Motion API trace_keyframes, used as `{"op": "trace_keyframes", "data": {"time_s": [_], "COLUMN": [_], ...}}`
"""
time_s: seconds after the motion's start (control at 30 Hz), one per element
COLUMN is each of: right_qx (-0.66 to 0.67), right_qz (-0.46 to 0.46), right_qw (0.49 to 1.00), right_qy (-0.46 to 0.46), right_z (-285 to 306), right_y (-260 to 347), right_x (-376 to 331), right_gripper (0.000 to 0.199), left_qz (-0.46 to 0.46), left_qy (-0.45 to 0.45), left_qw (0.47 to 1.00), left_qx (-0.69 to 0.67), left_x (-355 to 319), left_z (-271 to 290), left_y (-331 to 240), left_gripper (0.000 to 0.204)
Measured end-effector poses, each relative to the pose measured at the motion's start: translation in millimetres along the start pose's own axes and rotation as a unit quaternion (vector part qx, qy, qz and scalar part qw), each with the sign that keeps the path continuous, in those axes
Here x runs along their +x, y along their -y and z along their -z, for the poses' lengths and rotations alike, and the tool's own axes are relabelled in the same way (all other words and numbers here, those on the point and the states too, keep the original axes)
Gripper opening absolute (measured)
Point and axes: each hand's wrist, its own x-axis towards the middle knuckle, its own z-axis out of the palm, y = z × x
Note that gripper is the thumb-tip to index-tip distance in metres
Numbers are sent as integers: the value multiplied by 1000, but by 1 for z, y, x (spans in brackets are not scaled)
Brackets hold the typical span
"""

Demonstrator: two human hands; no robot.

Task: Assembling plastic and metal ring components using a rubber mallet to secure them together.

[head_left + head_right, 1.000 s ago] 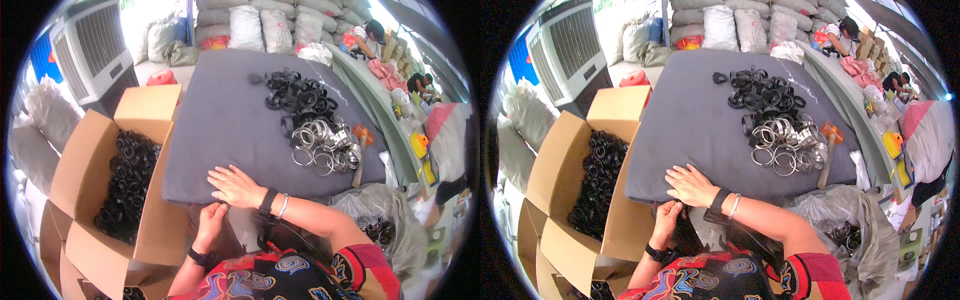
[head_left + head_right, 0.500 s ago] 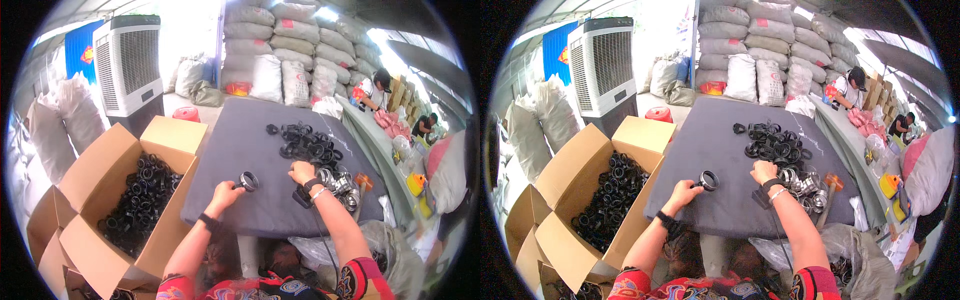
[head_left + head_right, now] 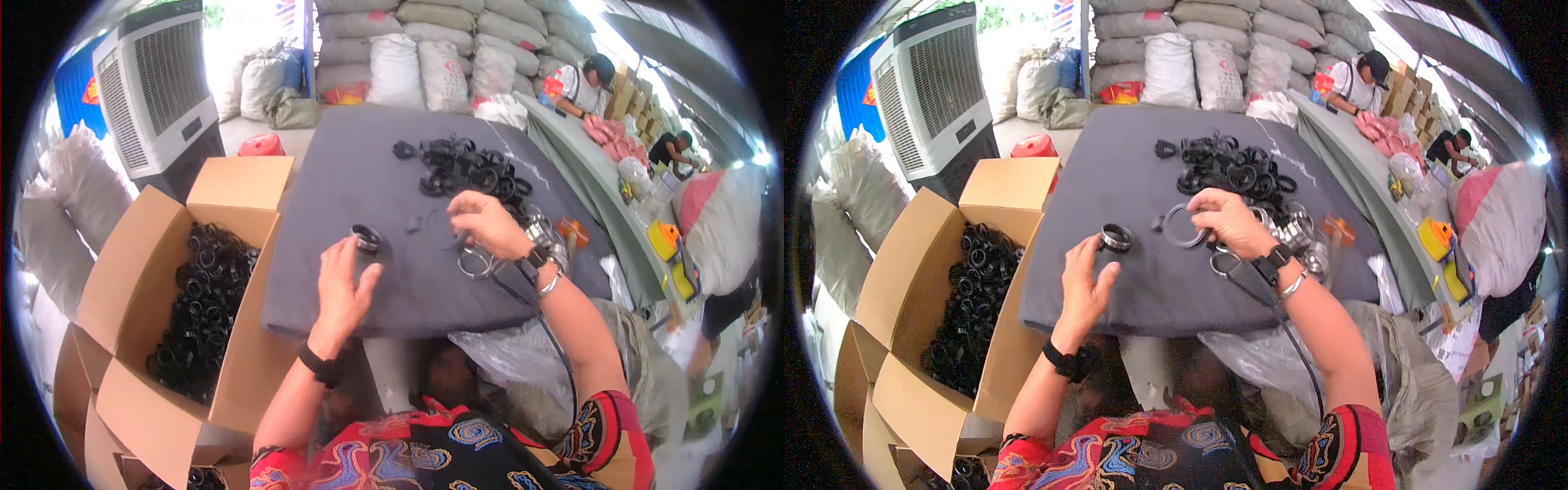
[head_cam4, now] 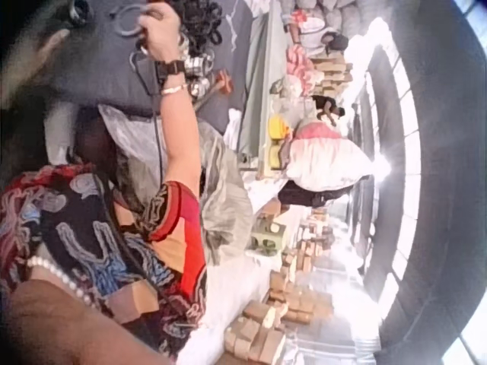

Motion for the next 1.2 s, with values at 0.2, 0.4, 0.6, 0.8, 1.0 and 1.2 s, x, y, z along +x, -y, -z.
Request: {"op": "trace_keyframes", "data": {"time_s": [0.2,0.4,0.6,0.8,1.0,1.2], "right_qx": [11,88,-460,-707,-559,-109], "right_qz": [-52,-96,115,68,142,-13], "right_qw": [985,977,879,699,815,994], "right_qy": [162,169,-43,-87,-46,9], "right_z": [-43,-54,-25,14,7,-54], "right_y": [-14,-51,-87,-114,-97,-78], "right_x": [-56,-77,-65,-57,-63,-72], "right_gripper": [23,30,24,11,8,8], "left_qz": [98,219,284,333,305,324], "left_qy": [233,295,244,144,108,32], "left_qw": [910,826,792,788,772,756], "left_qx": [-328,-427,-483,-497,-547,-568], "left_x": [-38,-83,-115,-113,-119,-94], "left_z": [-13,-14,-11,-10,-14,-20], "left_y": [-23,-20,6,5,13,-16], "left_gripper": [39,24,29,32,19,15]}}
